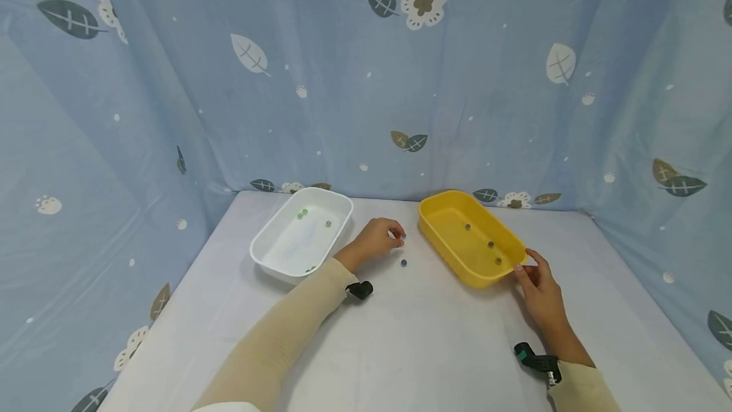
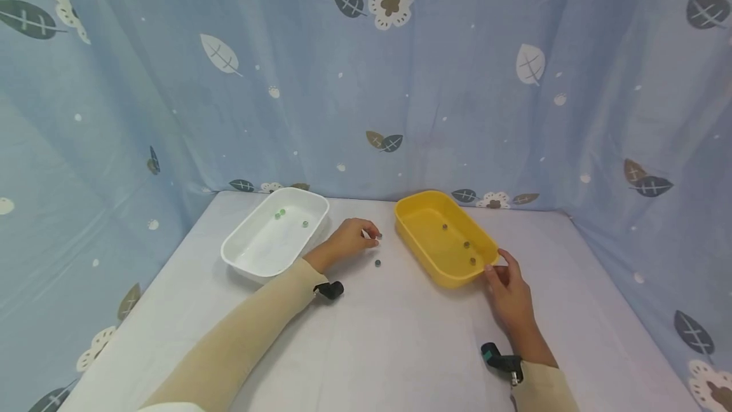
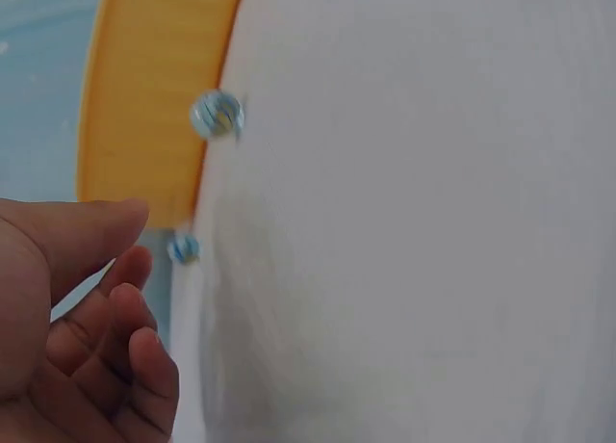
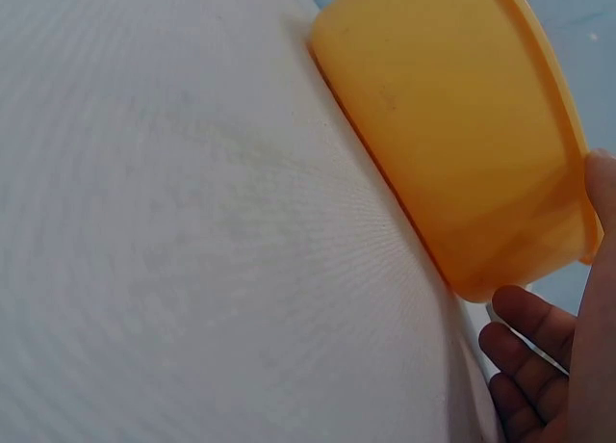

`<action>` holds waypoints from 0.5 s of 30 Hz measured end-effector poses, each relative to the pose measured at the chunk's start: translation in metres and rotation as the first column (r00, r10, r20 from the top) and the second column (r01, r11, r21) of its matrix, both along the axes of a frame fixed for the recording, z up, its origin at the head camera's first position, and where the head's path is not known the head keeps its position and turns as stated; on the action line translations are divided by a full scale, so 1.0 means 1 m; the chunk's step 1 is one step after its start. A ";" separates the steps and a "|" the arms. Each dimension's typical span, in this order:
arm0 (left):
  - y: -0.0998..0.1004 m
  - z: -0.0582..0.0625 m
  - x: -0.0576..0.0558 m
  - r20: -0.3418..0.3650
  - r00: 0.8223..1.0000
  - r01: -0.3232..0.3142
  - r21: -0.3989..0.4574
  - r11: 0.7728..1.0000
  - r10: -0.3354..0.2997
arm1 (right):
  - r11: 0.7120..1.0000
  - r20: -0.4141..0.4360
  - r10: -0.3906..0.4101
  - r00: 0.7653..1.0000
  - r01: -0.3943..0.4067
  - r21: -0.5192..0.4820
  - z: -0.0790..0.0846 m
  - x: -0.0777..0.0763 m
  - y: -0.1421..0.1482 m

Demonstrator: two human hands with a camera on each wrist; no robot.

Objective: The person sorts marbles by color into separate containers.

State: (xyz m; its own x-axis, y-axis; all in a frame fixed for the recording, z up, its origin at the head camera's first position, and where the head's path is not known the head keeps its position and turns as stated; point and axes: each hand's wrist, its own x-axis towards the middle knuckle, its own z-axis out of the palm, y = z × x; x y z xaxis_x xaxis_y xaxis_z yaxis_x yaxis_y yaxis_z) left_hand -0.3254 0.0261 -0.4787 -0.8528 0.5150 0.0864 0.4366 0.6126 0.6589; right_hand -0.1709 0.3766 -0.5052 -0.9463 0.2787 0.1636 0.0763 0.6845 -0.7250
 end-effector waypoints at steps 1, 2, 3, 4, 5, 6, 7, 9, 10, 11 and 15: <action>-0.001 -0.001 -0.001 0.007 1.000 -0.012 -0.002 1.000 0.012 | 1.000 0.001 -0.001 1.000 0.001 -0.002 0.000 0.000 0.000; -0.002 -0.003 -0.003 0.013 1.000 -0.026 -0.007 1.000 0.026 | 1.000 0.002 -0.001 1.000 0.001 -0.002 0.000 0.000 0.000; -0.003 -0.004 -0.004 0.014 0.999 -0.038 -0.010 0.999 0.038 | 1.000 0.002 -0.001 1.000 0.001 -0.001 0.000 0.000 0.000; -0.003 -0.005 -0.005 0.016 0.999 -0.047 -0.009 0.999 0.047 | 1.000 0.001 -0.001 1.000 0.001 0.000 0.000 0.000 0.000; -0.004 -0.006 -0.006 0.018 0.998 -0.058 -0.009 0.998 0.058 | 1.000 -0.001 -0.002 1.000 0.002 0.000 0.000 0.001 0.000; -0.003 -0.007 -0.007 0.021 0.998 -0.065 -0.005 0.998 0.065 | 1.000 -0.004 -0.002 1.000 0.002 0.001 0.000 0.000 0.000; -0.003 -0.008 -0.008 0.027 0.997 -0.074 -0.001 0.997 0.074 | 1.000 -0.006 -0.003 1.000 0.003 0.003 0.000 0.000 0.000; -0.002 -0.009 -0.009 0.037 0.995 -0.090 0.007 0.996 0.090 | 1.000 -0.011 -0.002 1.000 0.002 0.003 0.000 0.000 0.000; -0.001 -0.009 -0.010 0.044 0.994 -0.098 0.010 0.995 0.097 | 1.000 -0.013 -0.001 1.000 0.001 0.003 0.000 0.000 0.000; 0.000 -0.009 -0.010 0.049 0.993 -0.105 0.011 0.994 0.104 | 1.000 -0.015 -0.001 1.000 0.001 0.003 0.000 0.000 0.000; 0.004 -0.008 -0.011 0.048 0.993 -0.113 0.011 0.994 0.112 | 1.000 -0.016 -0.002 1.000 0.002 0.002 -0.001 0.000 0.001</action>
State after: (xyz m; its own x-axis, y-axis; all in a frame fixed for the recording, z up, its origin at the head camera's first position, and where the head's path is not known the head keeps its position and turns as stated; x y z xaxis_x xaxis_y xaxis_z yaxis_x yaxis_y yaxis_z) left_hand -0.3369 0.0300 -0.4863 -0.9087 0.4144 0.0511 0.3335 0.6467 0.6860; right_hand -0.1707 0.3773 -0.5066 -0.9429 0.2804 0.1797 0.0659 0.6859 -0.7247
